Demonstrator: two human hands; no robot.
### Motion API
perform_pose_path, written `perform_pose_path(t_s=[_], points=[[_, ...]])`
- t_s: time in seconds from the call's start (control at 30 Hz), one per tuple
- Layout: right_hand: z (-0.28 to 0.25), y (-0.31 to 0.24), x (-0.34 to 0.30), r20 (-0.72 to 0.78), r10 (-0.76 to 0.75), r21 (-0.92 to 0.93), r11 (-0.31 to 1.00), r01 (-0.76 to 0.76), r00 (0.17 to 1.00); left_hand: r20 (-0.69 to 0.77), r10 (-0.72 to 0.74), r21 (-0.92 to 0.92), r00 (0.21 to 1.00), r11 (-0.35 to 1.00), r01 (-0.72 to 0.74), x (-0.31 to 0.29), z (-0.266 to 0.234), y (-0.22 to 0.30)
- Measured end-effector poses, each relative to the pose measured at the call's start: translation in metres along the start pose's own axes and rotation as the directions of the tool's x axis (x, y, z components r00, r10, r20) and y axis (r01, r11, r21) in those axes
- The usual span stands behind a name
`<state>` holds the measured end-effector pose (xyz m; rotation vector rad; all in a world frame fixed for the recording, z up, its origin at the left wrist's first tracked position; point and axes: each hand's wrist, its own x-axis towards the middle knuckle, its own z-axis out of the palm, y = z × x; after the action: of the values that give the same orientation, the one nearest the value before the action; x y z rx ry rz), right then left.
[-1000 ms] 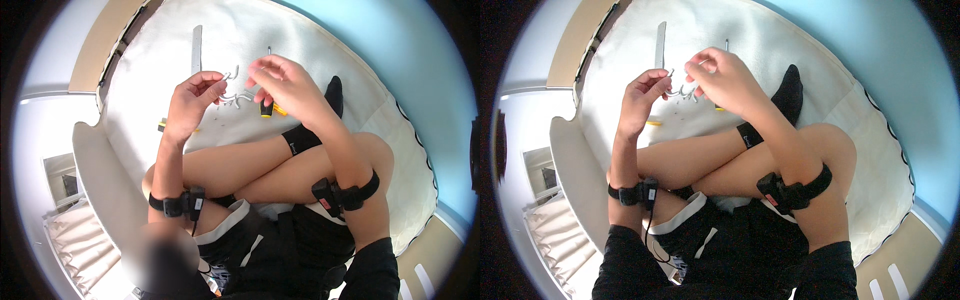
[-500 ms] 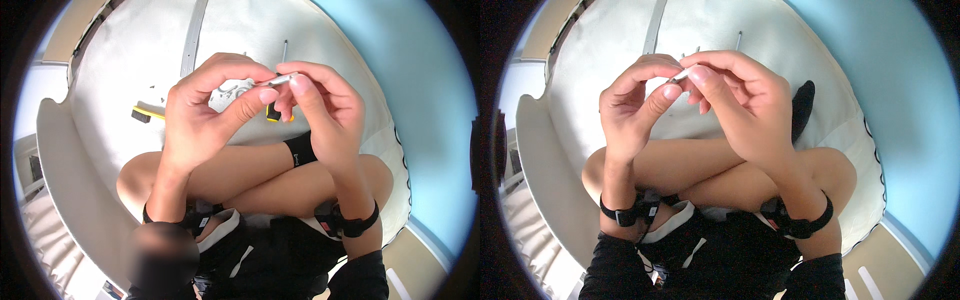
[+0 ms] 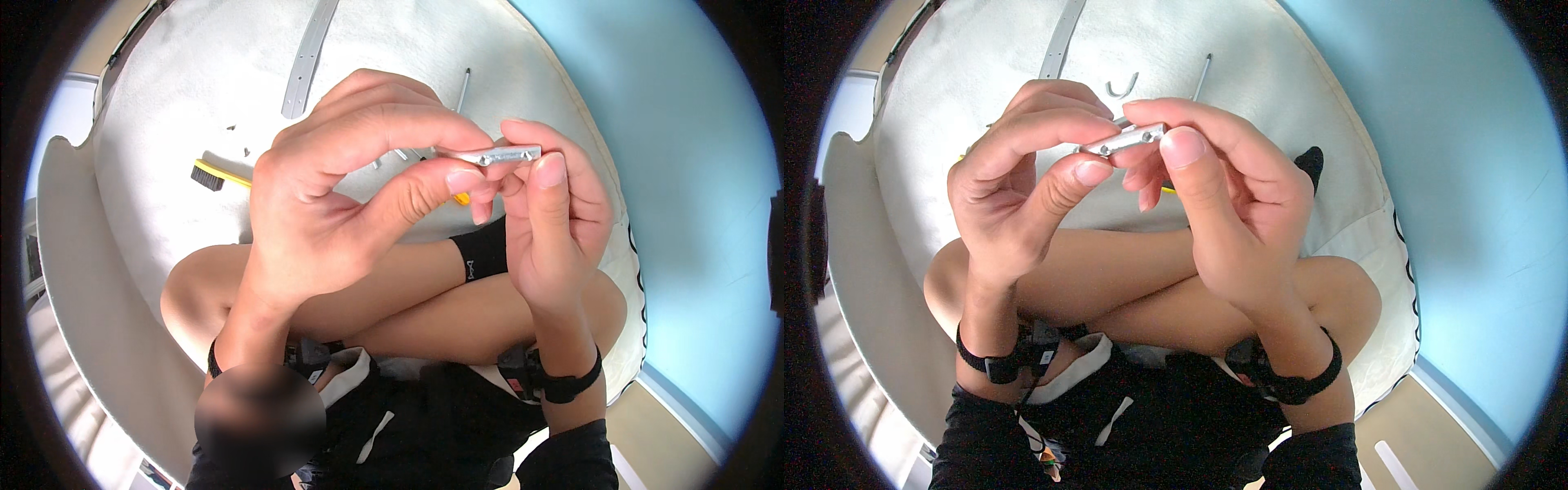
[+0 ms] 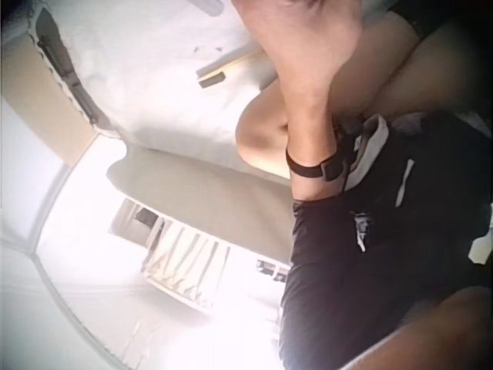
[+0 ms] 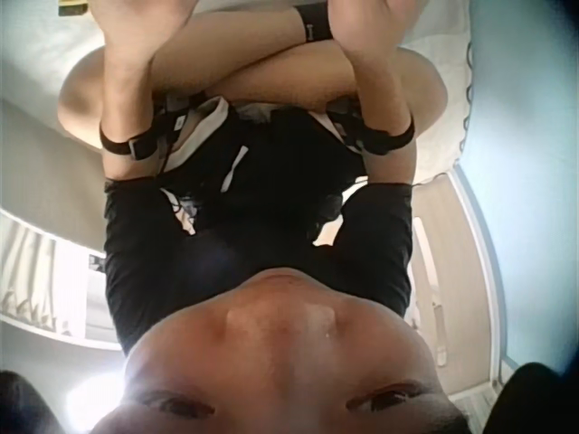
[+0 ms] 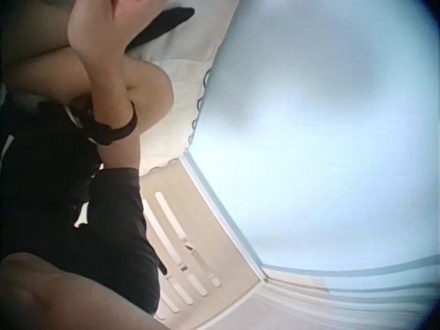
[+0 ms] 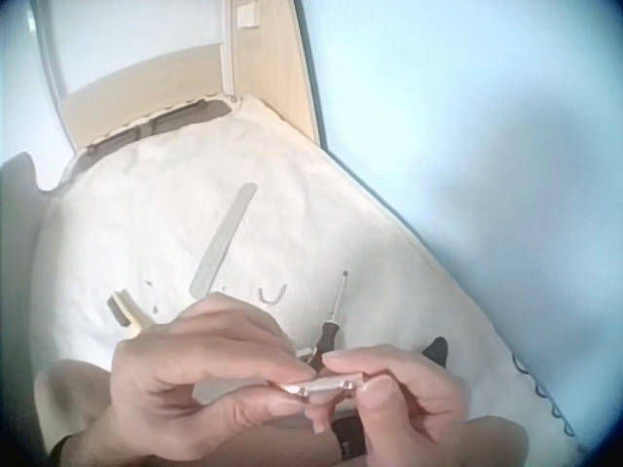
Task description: The person assembles hardware components by hand using a small screwdriver, inserting a screw into a metal bracket and tightening it.
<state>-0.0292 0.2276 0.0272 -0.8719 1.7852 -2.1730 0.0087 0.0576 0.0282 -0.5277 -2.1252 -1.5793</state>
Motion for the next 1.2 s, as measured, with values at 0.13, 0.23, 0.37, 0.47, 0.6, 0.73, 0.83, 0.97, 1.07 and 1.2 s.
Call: perform_pose_path(t_s=[0.13,0.23,0.37,0.47,0.6,0.73,0.83,0.97,1.07,1.2], points=[[-0.0009,-0.0006,-0.0006,0.014,-0.020,0.007,1.000,0.020,1.000,-0.001,0.018,0.018,1.000,1.000,-0.018,0.0004,0.0005,0.0009],[-0.0015,-0.0012,-0.0018,0.019,-0.026,0.006,1.000,0.026,0.999,0.007,0.038,0.047,0.999,0.998,-0.038,-0.0009,-0.0003,0.0008],[-0.0006,-0.0026,-0.0013,0.013,-0.032,-0.003,0.999,0.032,0.999,0.008,0.113,0.110,0.994,0.987,-0.113,0.0015,-0.0016,0.0007],[-0.0034,-0.0017,-0.0016,0.054,-0.037,0.004,0.999,0.037,0.998,-0.005,0.164,0.171,0.986,0.972,-0.161,0.0014,-0.0027,0.0011],[-0.0001,-0.0005,-0.0030,-0.001,-0.010,0.027,1.000,0.010,1.000,-0.008,0.205,0.222,0.979,0.955,-0.198,0.0021,-0.0023,-0.0002],[0.0005,-0.0016,-0.0035,-0.029,-0.003,-0.017,1.000,0.003,1.000,0.014,0.233,0.265,0.972,0.937,-0.228,0.0031,-0.0034,0.0006],[0.0034,-0.0028,-0.0025,-0.073,0.012,-0.035,0.999,-0.015,0.997,0.015,0.239,0.276,0.971,0.932,-0.233,0.0035,-0.0031,0.0006],[0.0022,-0.0026,-0.0030,-0.072,0.005,-0.003,1.000,-0.005,0.997,0.011,0.228,0.261,0.973,0.939,-0.223,0.0033,-0.0014,0.0005],[0.0009,-0.0034,-0.0015,-0.056,0.007,0.004,1.000,-0.007,0.998,0.017,0.218,0.235,0.976,0.948,-0.216,0.0033,-0.0017,0.0002],[0.0038,-0.0062,-0.0016,-0.086,0.035,-0.003,0.999,-0.035,0.996,0.006,0.206,0.157,0.979,0.966,-0.204,0.0012,-0.0010,-0.0034]])
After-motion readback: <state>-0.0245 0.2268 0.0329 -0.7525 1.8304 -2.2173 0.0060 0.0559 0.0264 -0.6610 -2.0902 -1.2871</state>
